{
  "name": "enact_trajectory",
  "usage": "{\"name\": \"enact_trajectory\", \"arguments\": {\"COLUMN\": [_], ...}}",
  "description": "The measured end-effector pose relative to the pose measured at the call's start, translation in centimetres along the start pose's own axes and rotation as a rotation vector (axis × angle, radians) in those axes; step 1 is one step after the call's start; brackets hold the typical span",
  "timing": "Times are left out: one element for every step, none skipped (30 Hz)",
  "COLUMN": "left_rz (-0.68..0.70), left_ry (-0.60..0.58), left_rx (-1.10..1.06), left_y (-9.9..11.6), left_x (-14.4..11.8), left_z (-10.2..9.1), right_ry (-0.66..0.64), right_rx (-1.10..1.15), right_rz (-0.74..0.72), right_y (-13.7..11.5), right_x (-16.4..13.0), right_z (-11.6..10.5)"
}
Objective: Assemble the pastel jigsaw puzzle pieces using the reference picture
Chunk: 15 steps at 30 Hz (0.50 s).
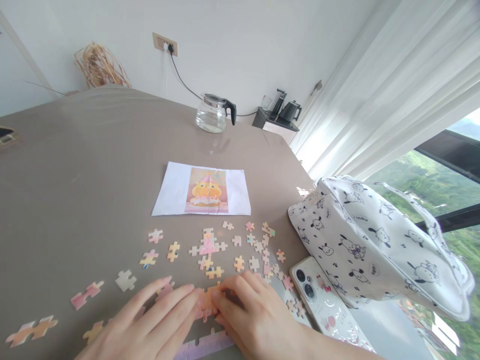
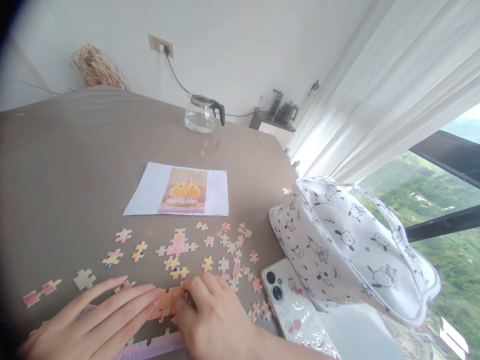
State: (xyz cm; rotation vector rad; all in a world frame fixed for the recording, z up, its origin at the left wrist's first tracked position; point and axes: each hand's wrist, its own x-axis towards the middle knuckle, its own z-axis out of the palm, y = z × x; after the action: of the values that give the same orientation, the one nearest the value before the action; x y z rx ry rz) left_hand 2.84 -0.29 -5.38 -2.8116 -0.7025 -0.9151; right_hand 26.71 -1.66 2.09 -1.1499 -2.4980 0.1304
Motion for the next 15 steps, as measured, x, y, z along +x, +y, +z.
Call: {"name": "enact_trajectory", "arguments": {"left_rz": [0.001,0.005,0.010,0.019,0.031,0.039,0.039,0.040,0.050,0.069,0.087,0.092,0.079,0.048,-0.001], "left_ry": [0.006,0.007,0.005,0.003,0.008,0.009,0.005,-0.003,-0.012,-0.022,-0.023,-0.013,0.002,0.014,0.012], "left_rx": [0.008,0.018,0.029,0.040,0.051,0.064,0.077,0.088,0.099,0.110,0.116,0.116,0.107,0.094,0.082], "left_y": [0.0,0.0,0.0,0.1,0.1,0.1,0.1,0.1,0.0,0.0,0.0,0.0,0.1,0.2,0.3], "left_x": [0.2,0.4,0.5,0.7,0.8,0.9,1.0,1.0,1.1,1.1,1.1,1.1,1.0,0.9,0.8], "left_z": [-0.1,-0.2,-0.4,-0.5,-0.6,-0.7,-0.8,-0.8,-0.9,-0.9,-0.9,-0.9,-1.0,-1.0,-1.1], "right_ry": [-0.001,0.006,0.016,0.024,0.031,0.035,0.037,0.035,0.031,0.028,0.025,0.023,0.022,0.026,0.037], "right_rx": [0.014,0.031,0.048,0.062,0.069,0.067,0.056,0.039,0.021,0.007,-0.002,-0.008,-0.012,-0.015,-0.020], "right_rz": [0.007,0.014,0.021,0.029,0.035,0.042,0.049,0.057,0.068,0.077,0.080,0.081,0.076,0.066,0.051], "right_y": [0.0,0.0,0.0,0.1,0.1,0.2,0.2,0.3,0.3,0.4,0.4,0.4,0.4,0.4,0.4], "right_x": [0.0,0.0,-0.1,-0.1,-0.1,-0.2,-0.2,-0.2,-0.2,-0.3,-0.3,-0.3,-0.3,-0.3,-0.3], "right_z": [0.0,-0.1,-0.2,-0.3,-0.5,-0.8,-1.0,-1.2,-1.3,-1.4,-1.4,-1.3,-1.2,-1.0,-0.8]}}
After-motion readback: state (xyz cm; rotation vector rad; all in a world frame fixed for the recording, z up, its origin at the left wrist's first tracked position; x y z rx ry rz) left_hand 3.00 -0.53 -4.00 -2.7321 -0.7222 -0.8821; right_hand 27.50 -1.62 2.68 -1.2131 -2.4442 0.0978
